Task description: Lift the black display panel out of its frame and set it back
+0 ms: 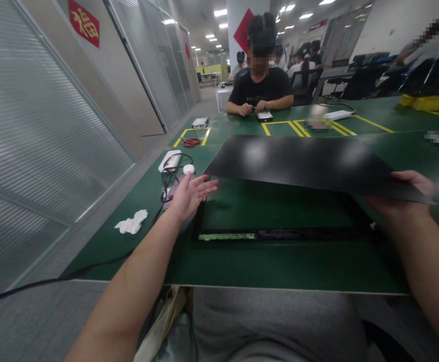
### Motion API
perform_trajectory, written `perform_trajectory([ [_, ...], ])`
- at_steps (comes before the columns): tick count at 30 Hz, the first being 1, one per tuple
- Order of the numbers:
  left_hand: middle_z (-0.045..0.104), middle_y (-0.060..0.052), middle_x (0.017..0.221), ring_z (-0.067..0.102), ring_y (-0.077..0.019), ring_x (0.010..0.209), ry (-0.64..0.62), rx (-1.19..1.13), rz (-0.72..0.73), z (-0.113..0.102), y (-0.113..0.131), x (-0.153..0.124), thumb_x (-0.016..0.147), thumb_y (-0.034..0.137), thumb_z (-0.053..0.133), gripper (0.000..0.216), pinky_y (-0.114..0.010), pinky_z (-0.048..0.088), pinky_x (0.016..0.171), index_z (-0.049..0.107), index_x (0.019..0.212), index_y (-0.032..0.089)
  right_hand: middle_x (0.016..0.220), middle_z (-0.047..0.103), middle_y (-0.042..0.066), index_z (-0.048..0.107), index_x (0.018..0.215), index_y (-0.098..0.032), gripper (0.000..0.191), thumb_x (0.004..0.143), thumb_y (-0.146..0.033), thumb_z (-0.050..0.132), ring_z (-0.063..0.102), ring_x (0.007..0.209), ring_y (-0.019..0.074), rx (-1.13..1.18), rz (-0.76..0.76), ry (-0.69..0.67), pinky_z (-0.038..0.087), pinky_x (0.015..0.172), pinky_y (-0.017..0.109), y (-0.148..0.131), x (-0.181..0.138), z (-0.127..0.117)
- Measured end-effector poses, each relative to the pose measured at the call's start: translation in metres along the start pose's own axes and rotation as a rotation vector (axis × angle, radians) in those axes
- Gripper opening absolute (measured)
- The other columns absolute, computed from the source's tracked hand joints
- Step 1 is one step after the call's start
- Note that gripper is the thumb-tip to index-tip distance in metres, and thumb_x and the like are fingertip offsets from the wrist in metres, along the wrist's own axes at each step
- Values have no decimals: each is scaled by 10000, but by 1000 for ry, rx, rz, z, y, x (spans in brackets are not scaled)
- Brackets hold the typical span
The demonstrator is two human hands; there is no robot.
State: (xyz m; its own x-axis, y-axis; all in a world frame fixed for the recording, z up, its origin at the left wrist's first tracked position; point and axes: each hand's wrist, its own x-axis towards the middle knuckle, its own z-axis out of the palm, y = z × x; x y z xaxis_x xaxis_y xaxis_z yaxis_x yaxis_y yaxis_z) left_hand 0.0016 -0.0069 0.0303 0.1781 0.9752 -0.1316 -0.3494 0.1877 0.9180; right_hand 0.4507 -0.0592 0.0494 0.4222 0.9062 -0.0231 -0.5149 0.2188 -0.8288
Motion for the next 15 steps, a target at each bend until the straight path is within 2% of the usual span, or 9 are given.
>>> perform_trajectory([
  [2,762,-113,966,701,-237,930,-37,-21,22,1,1,-2,852,511,586,434,-327,498,891,701,1015,126,946,606,-6,592,726,-242,165,646,-252,448,547,872,186,-52,-15,-113,460,672,371,2,-6,6],
  [4,759,-72,941,695,-217,908,-64,9,20,1,1,-3,739,347,725,315,-300,504,849,712,977,141,1015,590,-11,606,836,-267,257,642,-259,438,543,894,214,-105,-16,-229,447,690,413,4,-11,12],
  [6,753,-52,933,691,-213,892,-65,69,-4,1,0,-4,639,209,774,340,-289,506,799,710,968,151,1047,580,-12,598,930,-288,342,634,-252,431,549,889,227,-163,16,-296,438,703,431,5,-13,15],
  [11,709,-4,777,664,-183,726,15,87,-6,-6,-2,-1,570,146,754,357,-264,482,655,660,913,169,1036,591,-16,565,1034,-321,457,611,-205,436,573,842,217,-311,160,-318,457,679,400,8,-6,11],
  [15,656,20,713,624,-165,672,32,7,36,-12,-3,1,557,126,665,287,-259,464,621,615,834,182,977,613,-4,563,1033,-312,482,585,-166,461,591,779,205,-424,280,-283,468,655,381,11,3,3],
])
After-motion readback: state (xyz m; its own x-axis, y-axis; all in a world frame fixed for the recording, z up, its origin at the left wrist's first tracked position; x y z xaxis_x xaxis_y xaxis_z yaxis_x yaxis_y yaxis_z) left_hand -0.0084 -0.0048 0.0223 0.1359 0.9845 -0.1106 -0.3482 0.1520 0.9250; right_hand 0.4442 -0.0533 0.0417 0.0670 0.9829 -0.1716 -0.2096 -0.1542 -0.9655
